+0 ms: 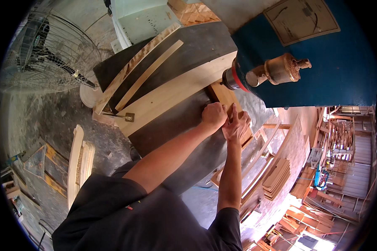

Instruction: The person uses a stationary spindle sander to shape the edges of small wooden blocks. They hold each block with both hands and press it against the rotating spindle, moving it back and forth to smooth the surface. The person repeatedly picks up blocks, processes them, and places them back on the workbench.

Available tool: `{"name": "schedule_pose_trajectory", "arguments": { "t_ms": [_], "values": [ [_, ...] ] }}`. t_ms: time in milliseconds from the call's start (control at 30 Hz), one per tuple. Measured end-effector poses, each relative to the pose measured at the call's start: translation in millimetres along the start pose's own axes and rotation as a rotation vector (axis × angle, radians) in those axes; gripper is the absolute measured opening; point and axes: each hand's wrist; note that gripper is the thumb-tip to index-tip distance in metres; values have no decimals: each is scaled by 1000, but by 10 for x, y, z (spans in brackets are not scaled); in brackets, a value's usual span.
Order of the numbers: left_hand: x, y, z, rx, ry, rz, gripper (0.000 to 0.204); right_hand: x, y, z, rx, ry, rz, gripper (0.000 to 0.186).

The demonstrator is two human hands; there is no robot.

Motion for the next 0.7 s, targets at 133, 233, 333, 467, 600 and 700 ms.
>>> {"name": "schedule_pose_trajectory", "arguments": {
  "t_ms": [133, 233, 333, 467, 600, 700],
  "values": [
    [-7, -1, 25, 33, 68, -4, 45, -13, -12, 36, -4, -12, -3, 70],
    [-8, 15, 53, 35, 75, 30, 45, -21, -30, 62, -15, -29, -34, 70],
    [-4, 11, 83, 32, 68, 32, 45, -23, -45, 87, -26, -37, -55, 70],
    [6, 1, 99, 37, 72, 16, 46, -24, -54, 111, -26, -41, -62, 69],
    [13, -4, 111, 0, 97, 27, 46, -32, -66, 126, -8, -24, -35, 69],
    [4, -3, 137, 63, 88, -7, 46, -25, -78, 125, 13, -6, -6, 69]
  ]
}}
Point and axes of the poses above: each hand's wrist, its own y-axis away from the middle knuckle, its own x-axis out of the back of the hand, z = x × y, and after that the axes turned 15 degrees about x, right-handed
